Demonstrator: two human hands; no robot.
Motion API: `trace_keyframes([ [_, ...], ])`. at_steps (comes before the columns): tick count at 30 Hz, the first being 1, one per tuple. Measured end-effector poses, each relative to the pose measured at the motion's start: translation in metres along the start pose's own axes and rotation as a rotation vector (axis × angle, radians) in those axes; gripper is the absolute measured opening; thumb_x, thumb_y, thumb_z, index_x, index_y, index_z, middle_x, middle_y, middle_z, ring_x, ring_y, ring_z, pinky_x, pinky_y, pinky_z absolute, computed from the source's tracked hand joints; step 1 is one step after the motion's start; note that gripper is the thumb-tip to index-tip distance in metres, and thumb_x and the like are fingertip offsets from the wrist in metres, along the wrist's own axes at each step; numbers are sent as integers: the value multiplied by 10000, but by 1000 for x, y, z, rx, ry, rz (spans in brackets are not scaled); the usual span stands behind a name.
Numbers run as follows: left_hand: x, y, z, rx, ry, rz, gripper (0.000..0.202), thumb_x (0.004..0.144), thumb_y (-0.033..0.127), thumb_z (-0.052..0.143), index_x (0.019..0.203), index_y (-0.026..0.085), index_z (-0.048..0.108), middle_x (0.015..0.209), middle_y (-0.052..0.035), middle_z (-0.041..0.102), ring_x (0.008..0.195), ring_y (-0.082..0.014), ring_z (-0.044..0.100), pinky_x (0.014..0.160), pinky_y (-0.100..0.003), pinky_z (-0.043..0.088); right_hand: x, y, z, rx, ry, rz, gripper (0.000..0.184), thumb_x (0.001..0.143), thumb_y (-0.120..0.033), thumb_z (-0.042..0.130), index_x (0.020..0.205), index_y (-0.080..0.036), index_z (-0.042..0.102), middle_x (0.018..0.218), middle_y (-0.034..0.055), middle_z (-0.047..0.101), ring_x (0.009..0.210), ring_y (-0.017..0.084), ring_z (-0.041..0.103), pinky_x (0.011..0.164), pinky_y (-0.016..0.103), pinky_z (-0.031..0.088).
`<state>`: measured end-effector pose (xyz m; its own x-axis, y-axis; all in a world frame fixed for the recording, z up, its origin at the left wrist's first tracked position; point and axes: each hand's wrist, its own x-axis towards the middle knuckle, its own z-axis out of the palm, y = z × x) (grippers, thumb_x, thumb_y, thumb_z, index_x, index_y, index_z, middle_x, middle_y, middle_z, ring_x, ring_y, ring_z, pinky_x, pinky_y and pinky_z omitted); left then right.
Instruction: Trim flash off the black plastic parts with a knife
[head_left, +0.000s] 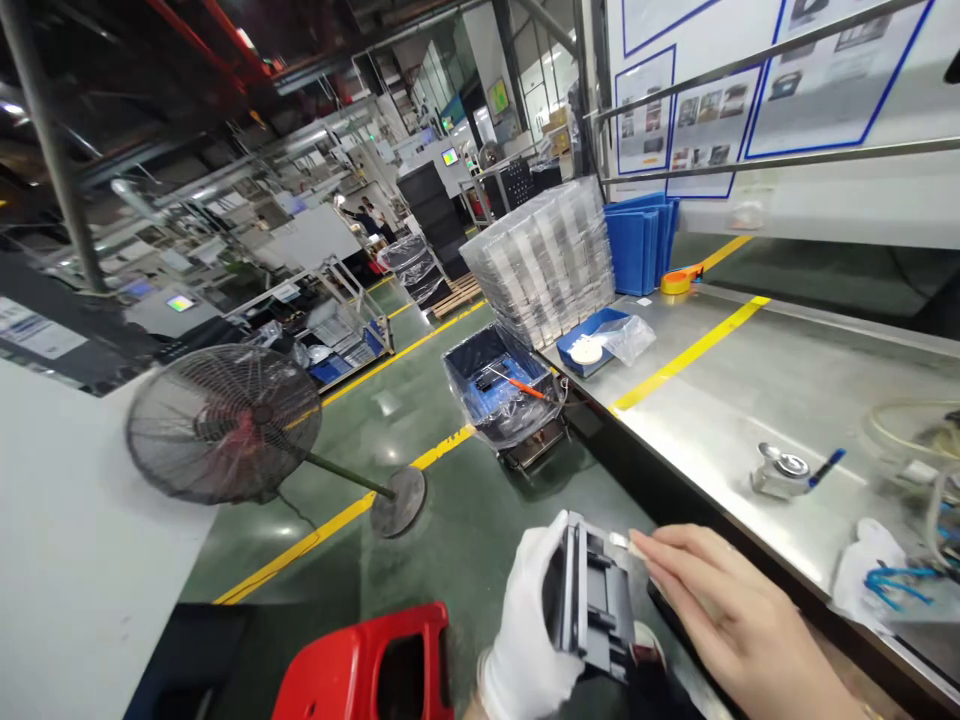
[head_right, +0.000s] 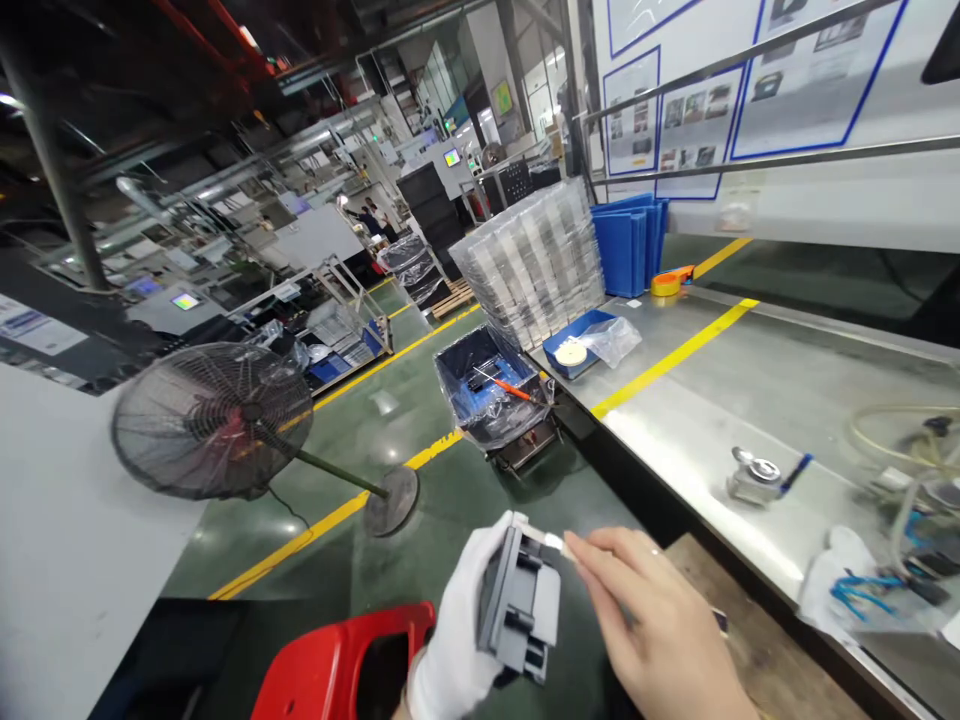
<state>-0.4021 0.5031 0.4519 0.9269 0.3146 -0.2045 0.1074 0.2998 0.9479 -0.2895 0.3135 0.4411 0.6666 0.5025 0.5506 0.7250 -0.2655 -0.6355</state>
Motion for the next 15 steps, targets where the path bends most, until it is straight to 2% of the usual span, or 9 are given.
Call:
trace_keyframes([
  [3, 23, 7, 2, 118, 6, 40, 359, 815, 490, 731, 1064, 232, 747, 1086, -86, 706, 1129, -339, 589, 1079, -444, 426, 19, 26, -2, 110, -38, 172, 247, 989, -425, 562, 1123, -317, 739, 1045, 24, 730, 902, 161, 719, 751, 227, 596],
  [5, 36, 13, 2, 166, -25, 32, 340, 852, 522, 682, 1008, 230, 762, 1014, -82, 716, 1066, -316, 610, 1069, -452, 432, 33, 36, -1, 314, -200, 335, 328, 981, -515, 538, 974, -267, 753, 862, 21, 730, 771, 160, 708, 668, 222, 582],
  [8, 54, 21, -3, 243, -115, 3, 314, 811, 505, 735, 918, 214, 784, 961, -90, 730, 992, -307, 633, 1036, -448, 458, 57, 40, 5, 563, -436, 496, 526, 965, -625, 487, 687, -208, 649, 552, -14, 562, 524, 124, 545, 499, 217, 468],
  [11, 69, 24, -15, 262, -125, -24, 315, 795, 500, 749, 914, 213, 800, 933, -96, 747, 963, -318, 658, 985, -452, 496, 81, 40, 16, 674, -543, 529, 557, 956, -655, 482, 657, -200, 603, 510, -37, 477, 492, 100, 422, 481, 222, 378],
  [15, 92, 24, -40, 218, -55, -1, 360, 770, 508, 760, 992, 230, 811, 1030, -105, 766, 1111, -330, 648, 1029, -421, 484, 109, 45, 27, 683, -638, 497, 593, 933, -675, 504, 582, -197, 514, 507, -35, 460, 506, 100, 422, 496, 223, 373],
])
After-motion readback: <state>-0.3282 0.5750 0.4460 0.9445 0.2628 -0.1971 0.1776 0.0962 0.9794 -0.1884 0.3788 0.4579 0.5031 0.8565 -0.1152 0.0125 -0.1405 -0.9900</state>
